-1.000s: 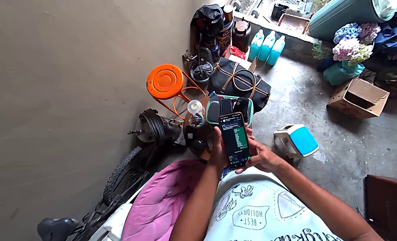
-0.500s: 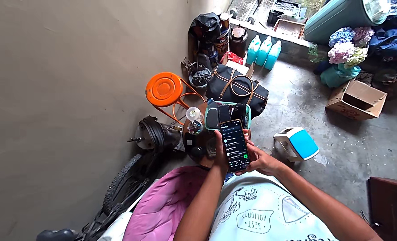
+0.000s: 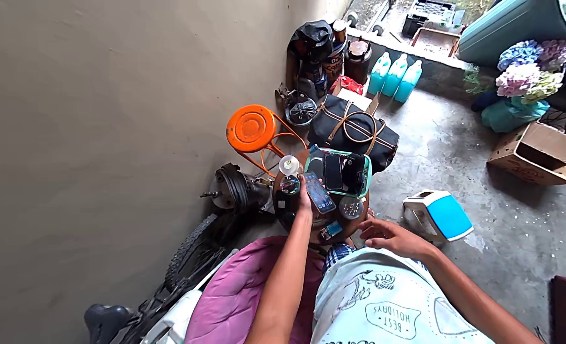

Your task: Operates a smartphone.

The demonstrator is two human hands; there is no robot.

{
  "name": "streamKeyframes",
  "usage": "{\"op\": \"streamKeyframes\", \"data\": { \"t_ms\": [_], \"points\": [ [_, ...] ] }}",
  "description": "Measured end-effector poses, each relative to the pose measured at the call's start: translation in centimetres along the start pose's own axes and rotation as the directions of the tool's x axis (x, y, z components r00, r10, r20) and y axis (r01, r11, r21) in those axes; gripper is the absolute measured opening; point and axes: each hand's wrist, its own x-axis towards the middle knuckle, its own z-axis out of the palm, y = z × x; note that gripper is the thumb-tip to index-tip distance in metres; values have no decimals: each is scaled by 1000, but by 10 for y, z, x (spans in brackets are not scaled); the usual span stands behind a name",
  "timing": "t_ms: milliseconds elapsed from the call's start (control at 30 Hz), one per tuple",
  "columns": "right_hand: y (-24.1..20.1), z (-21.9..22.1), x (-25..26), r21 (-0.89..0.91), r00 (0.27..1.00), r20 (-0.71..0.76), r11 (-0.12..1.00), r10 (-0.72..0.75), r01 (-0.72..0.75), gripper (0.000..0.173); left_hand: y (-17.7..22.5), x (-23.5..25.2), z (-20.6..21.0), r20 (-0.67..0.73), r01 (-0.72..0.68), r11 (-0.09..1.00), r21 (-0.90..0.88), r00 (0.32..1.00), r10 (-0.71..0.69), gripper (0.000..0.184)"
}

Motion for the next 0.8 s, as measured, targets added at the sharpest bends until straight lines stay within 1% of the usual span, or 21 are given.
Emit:
{"op": "streamKeyframes", "data": {
  "t_ms": [33, 100, 167, 267, 300, 367, 433, 467, 533, 600, 667, 700, 767, 800],
  "points": [
    [-1, -2, -2, 3, 1000, -19, 1000, -2, 2, 49, 0, 8, -2, -49, -7, 999, 48, 999, 10, 74],
    [-2, -7, -8, 7, 998, -55, 1000, -13, 13, 49, -2, 25, 0, -69, 4, 985, 172, 998, 8, 73],
    [-1, -13, -14, 0, 996, -90, 1000, -14, 14, 50, -2, 37, 4, -77, 82, 962, 262, 995, -64, 76],
    [2, -25, -26, -6, 987, -156, 1000, 26, -27, 51, -8, 60, 11, -84, 177, 927, 332, 984, -158, 86],
    [4, -31, -30, 0, 983, -178, 999, 49, -50, 50, -12, 69, 15, -88, 189, 909, 370, 982, -168, 83],
    [8, -41, -40, 37, 970, -218, 994, 105, -100, 46, -18, 82, 23, -109, 192, 866, 462, 981, -160, 64],
    [17, -52, -48, 91, 951, -257, 984, 172, -153, 42, -18, 82, 35, -139, 191, 813, 551, 981, -136, 52],
    [24, -59, -52, 110, 938, -284, 978, 201, -176, 41, -14, 77, 43, -140, 181, 784, 593, 983, -122, 50],
    [45, -77, -59, 114, 903, -347, 967, 254, -229, 39, -13, 74, 53, -139, 145, 742, 654, 988, -70, 47],
    [76, -95, -65, 86, 855, -418, 950, 308, -300, 35, -18, 81, 54, -138, 114, 706, 699, 990, -23, 47],
    [114, -115, -75, -20, 804, -476, 910, 356, -414, 31, -24, 88, 58, -139, 92, 620, 779, 990, 28, 51],
    [132, -124, -80, -104, 785, -484, 866, 386, -490, 31, -23, 89, 63, -143, 91, 556, 826, 988, 51, 54],
    [164, -138, -89, -264, 745, -453, 725, 490, -636, 34, -15, 84, 72, -161, 108, 433, 895, 983, 87, 53],
    [178, -141, -94, -301, 726, -429, 672, 538, -676, 35, -12, 82, 73, -160, 108, 405, 908, 983, 95, 50]
  ]
}}
